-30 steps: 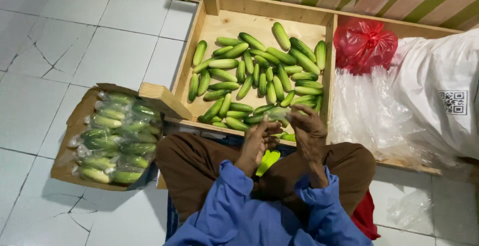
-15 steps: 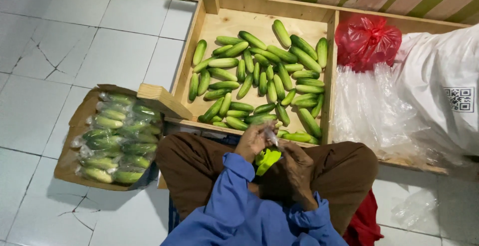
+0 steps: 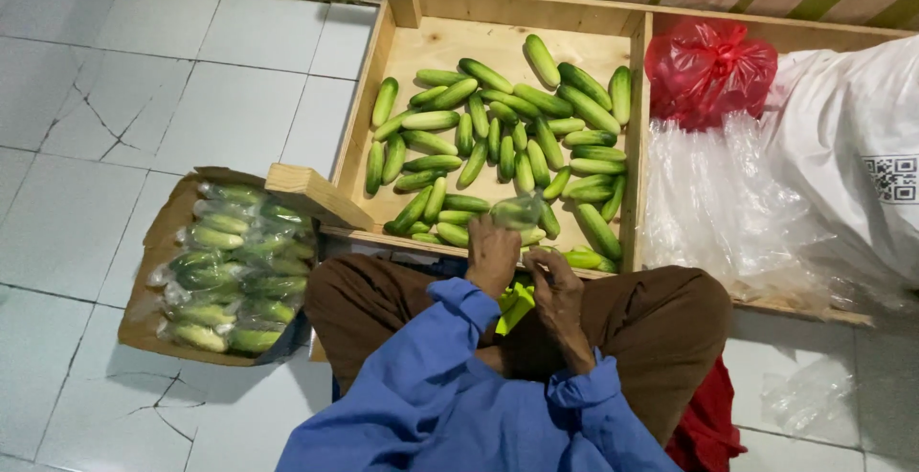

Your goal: The person wipes cucumbers with a cloth, places them into plastic bags, and puts the bagged cucumbers into a cardboard box.

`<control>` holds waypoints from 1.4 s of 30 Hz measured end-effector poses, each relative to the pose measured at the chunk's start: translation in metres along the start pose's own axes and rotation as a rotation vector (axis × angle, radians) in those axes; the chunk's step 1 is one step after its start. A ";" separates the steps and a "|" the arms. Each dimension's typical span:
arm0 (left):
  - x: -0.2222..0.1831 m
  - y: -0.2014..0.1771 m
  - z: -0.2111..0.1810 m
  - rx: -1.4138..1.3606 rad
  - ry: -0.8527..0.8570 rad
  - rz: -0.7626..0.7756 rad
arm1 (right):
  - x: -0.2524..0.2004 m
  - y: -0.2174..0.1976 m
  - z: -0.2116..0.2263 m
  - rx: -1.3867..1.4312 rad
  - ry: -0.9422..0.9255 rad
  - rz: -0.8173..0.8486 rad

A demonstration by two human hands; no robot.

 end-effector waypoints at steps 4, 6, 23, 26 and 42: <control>0.000 0.019 0.001 -0.002 0.053 -0.048 | 0.027 0.001 -0.023 -0.188 -0.363 0.092; -0.005 0.020 0.004 -0.005 0.058 -0.106 | 0.046 0.005 -0.033 -0.247 -0.514 0.128; -0.015 0.120 0.014 -0.750 0.065 -0.611 | 0.082 0.018 -0.060 0.306 0.218 0.336; -0.014 0.110 0.013 -0.774 0.070 -0.619 | 0.083 0.020 -0.084 0.352 0.249 0.277; -0.007 0.113 0.014 -1.045 -0.210 -0.461 | 0.075 0.018 -0.070 -0.082 -0.250 0.543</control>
Point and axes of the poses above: each hand's wrist, its own x-axis towards the middle knuckle, its own y-axis out of the palm, z = x × y, the point moved 2 cm from there along x, towards the middle knuckle, and after that the axes turned 5 degrees about -y, right-handed, at the moved point
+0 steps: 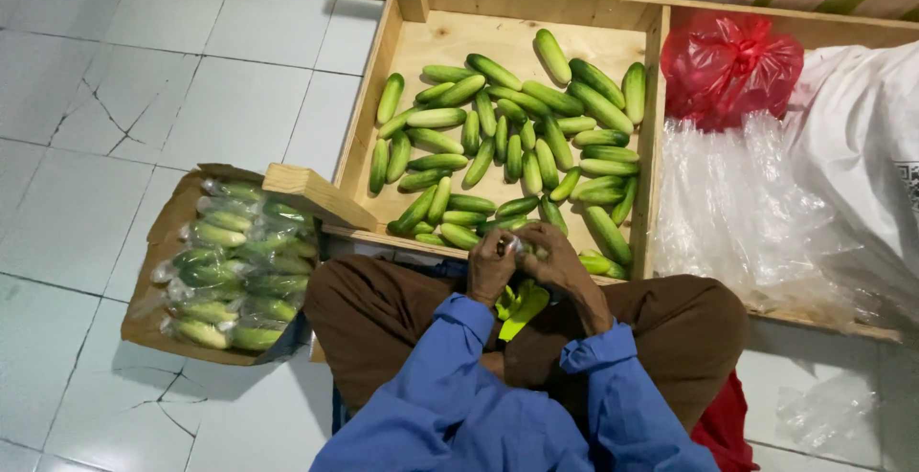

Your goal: The person wipes cucumbers with a cloth, places them into plastic bags, and puts the bagged cucumbers into a cardboard box.

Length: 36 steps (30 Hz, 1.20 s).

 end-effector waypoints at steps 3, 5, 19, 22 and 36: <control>0.006 0.003 0.002 -0.064 -0.130 -0.007 | 0.000 0.003 -0.011 -0.090 -0.097 -0.013; 0.010 0.001 -0.004 -0.112 -0.287 0.058 | 0.000 0.004 -0.012 -0.089 0.021 -0.017; 0.024 0.022 0.043 -0.366 -0.494 0.327 | 0.003 -0.008 0.007 0.131 0.134 -0.129; 0.027 0.016 0.039 -0.510 -0.542 0.419 | -0.004 0.000 -0.030 0.081 0.103 -0.138; 0.040 0.032 0.032 -0.527 -0.492 0.318 | 0.000 -0.007 -0.015 0.033 0.339 -0.146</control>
Point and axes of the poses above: each hand's wrist, its own x-axis towards the middle knuckle, its own y-axis out of the palm, z = x × y, the point moved 2 cm from there along x, towards the middle knuckle, and after that the axes turned 5 degrees about -y, right-handed, at the moved point
